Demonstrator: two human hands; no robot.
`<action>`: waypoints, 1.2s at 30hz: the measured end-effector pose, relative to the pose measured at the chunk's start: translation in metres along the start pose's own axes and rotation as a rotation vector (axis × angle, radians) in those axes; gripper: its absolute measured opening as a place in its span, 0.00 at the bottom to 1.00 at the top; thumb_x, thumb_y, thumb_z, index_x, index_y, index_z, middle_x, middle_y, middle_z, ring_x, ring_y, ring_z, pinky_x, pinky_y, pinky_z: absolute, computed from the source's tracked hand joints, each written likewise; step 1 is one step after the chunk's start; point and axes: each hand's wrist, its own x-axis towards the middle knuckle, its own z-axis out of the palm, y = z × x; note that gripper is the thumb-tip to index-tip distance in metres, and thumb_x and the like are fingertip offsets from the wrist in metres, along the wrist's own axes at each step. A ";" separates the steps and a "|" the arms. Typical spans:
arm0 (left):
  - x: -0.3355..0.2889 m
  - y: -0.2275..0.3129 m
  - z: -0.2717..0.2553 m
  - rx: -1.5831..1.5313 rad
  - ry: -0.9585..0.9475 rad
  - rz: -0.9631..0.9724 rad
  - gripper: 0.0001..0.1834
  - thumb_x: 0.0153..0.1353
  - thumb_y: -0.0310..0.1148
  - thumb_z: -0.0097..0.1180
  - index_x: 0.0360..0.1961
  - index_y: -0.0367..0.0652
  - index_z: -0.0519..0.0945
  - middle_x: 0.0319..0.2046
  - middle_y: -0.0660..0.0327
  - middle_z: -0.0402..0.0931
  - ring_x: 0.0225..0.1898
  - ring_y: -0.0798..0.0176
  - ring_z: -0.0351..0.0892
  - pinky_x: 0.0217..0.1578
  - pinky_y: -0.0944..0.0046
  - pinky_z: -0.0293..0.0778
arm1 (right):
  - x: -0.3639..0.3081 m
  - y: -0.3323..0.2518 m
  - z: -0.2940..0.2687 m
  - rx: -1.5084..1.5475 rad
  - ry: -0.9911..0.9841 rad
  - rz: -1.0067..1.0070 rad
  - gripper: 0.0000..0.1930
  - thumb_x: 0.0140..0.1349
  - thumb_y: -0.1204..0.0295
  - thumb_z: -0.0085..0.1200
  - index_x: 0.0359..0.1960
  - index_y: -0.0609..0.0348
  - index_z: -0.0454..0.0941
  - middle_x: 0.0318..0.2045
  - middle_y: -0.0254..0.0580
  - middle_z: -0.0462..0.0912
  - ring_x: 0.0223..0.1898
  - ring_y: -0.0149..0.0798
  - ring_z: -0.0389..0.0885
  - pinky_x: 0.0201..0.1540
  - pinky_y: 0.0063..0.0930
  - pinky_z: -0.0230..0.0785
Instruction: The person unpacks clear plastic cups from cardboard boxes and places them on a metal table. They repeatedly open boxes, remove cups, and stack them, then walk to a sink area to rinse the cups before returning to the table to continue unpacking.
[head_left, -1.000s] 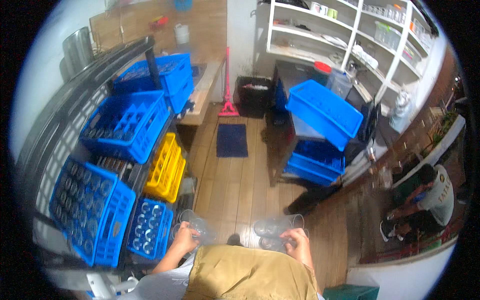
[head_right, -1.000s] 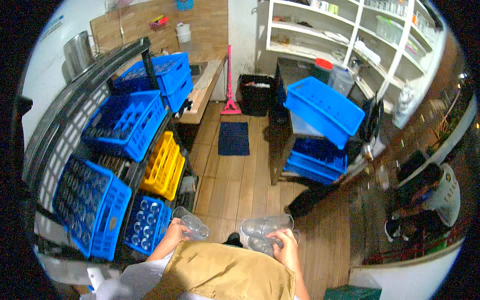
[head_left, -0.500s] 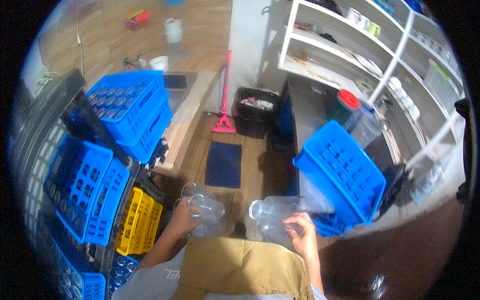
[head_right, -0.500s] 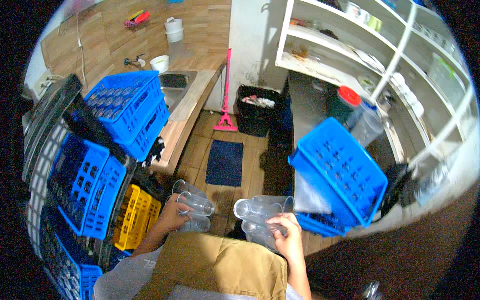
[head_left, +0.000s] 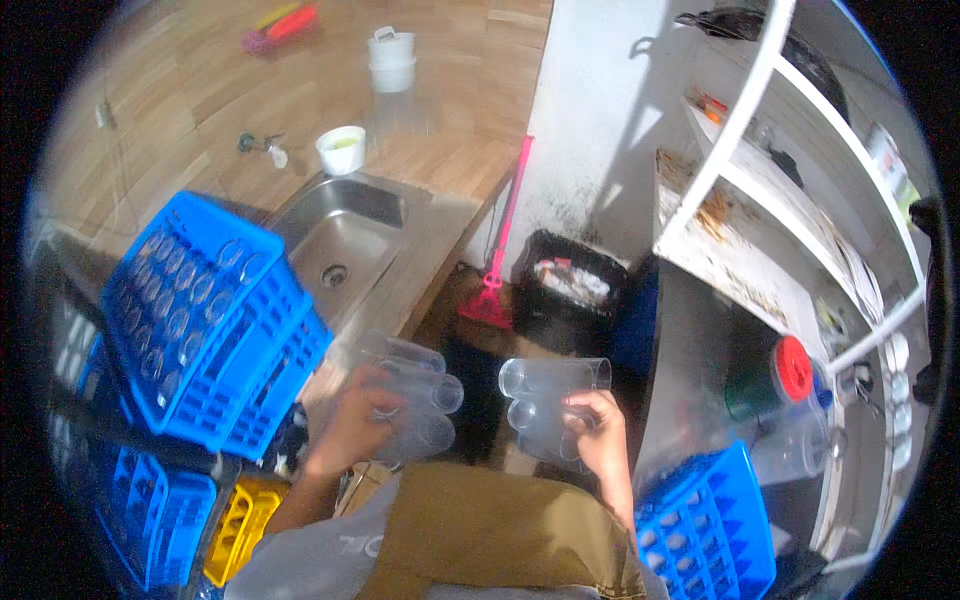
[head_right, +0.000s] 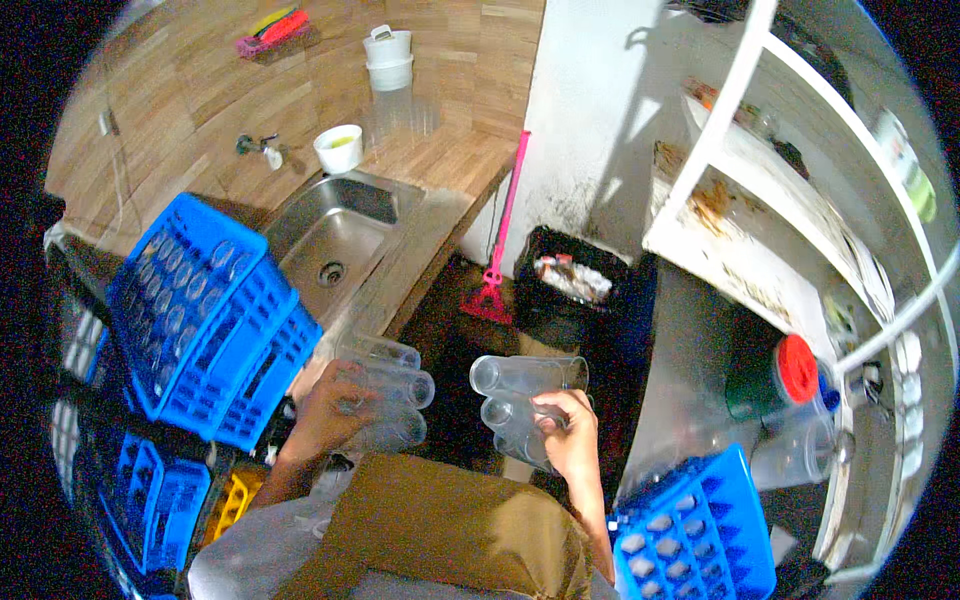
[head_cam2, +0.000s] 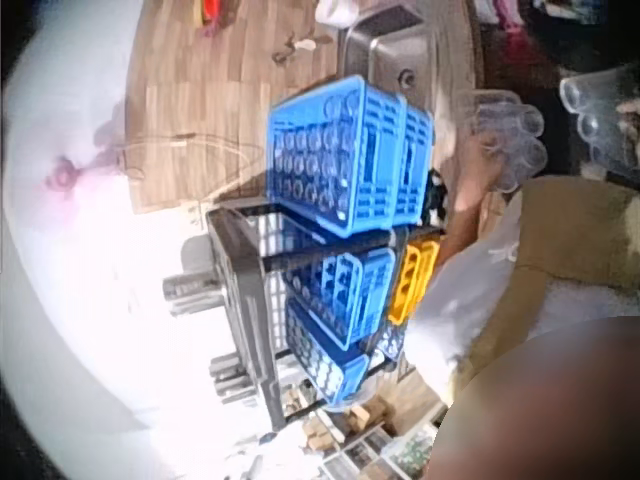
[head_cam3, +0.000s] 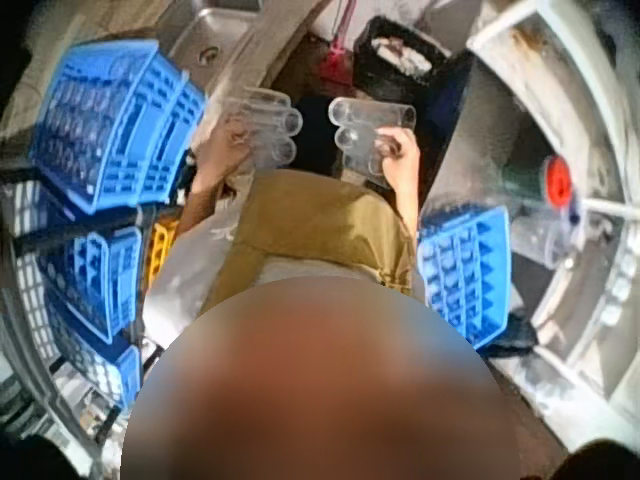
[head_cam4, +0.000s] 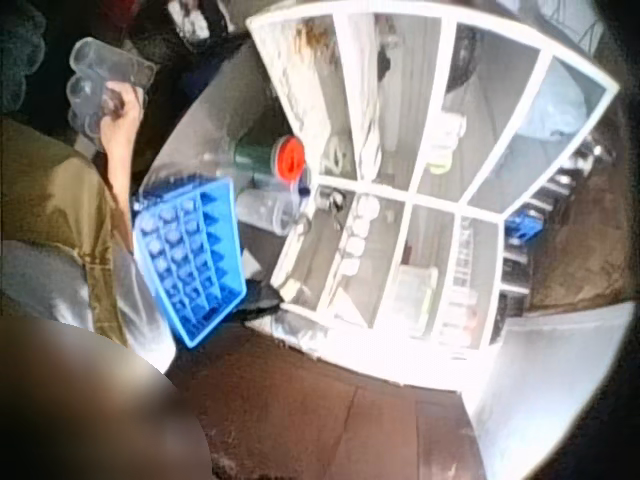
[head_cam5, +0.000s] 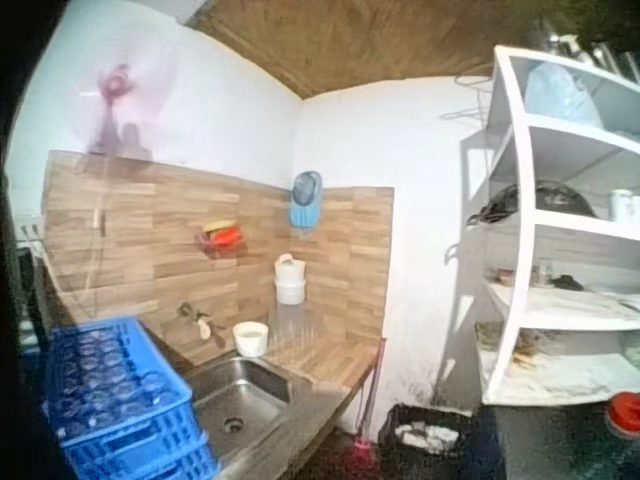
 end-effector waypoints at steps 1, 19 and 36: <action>0.030 -0.013 0.006 -0.007 0.006 0.001 0.15 0.43 0.30 0.70 0.36 0.46 0.88 0.53 0.49 0.71 0.57 0.47 0.71 0.58 0.54 0.68 | 0.030 0.006 0.003 -0.019 -0.047 0.006 0.18 0.45 0.92 0.57 0.36 0.58 0.82 0.37 0.41 0.79 0.41 0.40 0.81 0.47 0.27 0.73; 0.580 -0.129 -0.019 0.283 0.210 -0.096 0.17 0.40 0.25 0.69 0.37 0.44 0.87 0.54 0.37 0.71 0.56 0.39 0.73 0.57 0.51 0.71 | 0.624 0.070 0.125 -0.269 -0.483 -0.453 0.19 0.43 0.87 0.56 0.37 0.52 0.83 0.38 0.49 0.80 0.45 0.55 0.78 0.48 0.39 0.72; 0.838 -0.277 -0.059 0.673 0.111 -0.336 0.18 0.36 0.25 0.67 0.35 0.46 0.87 0.46 0.44 0.74 0.47 0.44 0.77 0.50 0.53 0.76 | 0.940 0.119 0.397 -0.172 -0.711 0.092 0.12 0.55 0.70 0.52 0.40 0.55 0.84 0.40 0.55 0.84 0.45 0.56 0.81 0.48 0.43 0.71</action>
